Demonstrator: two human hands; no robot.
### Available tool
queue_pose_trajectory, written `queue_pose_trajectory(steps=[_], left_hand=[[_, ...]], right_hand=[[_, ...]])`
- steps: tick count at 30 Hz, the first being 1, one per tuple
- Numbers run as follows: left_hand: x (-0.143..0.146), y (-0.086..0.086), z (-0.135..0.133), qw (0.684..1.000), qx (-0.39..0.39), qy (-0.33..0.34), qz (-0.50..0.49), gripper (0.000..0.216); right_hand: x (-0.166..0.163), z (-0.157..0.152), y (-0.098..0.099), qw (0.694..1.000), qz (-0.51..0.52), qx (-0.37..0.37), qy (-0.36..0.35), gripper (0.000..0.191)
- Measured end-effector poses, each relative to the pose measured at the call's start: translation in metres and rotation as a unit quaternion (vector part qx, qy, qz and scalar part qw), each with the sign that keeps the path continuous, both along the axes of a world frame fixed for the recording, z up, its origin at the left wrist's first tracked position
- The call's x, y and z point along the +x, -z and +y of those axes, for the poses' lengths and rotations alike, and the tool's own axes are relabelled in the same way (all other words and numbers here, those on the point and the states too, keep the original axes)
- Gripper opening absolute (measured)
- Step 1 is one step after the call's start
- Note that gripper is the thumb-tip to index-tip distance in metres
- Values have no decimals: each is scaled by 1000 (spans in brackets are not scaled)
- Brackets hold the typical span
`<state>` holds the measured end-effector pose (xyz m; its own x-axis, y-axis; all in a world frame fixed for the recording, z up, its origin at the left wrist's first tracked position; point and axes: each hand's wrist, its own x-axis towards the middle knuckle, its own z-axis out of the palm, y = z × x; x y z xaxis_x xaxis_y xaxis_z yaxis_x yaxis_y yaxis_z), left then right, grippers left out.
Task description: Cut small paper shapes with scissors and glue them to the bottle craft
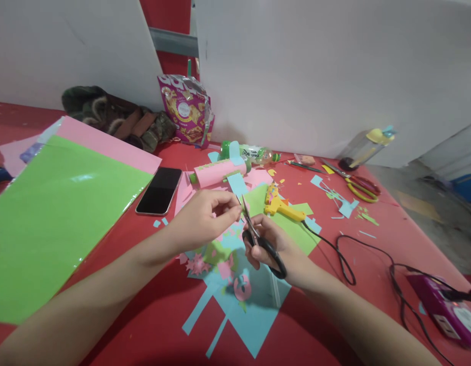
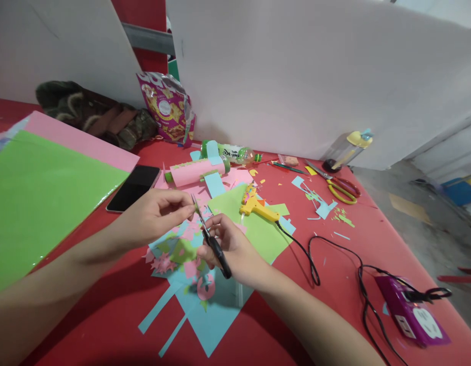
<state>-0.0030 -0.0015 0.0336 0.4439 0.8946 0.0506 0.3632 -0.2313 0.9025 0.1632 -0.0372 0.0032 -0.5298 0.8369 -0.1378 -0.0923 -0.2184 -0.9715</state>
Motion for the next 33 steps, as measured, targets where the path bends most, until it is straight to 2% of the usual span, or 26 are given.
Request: queue_pose_trajectory(steps=[28,33], left_hand=[[1,-2,-1,1000,-11,5,5,19],[1,-1,-2,1000,-2,-24,-13,19]], right_hand=[[0,1,1,1000,-15,9,0,44],[-1,1,-4,1000,-21,6,1,46]])
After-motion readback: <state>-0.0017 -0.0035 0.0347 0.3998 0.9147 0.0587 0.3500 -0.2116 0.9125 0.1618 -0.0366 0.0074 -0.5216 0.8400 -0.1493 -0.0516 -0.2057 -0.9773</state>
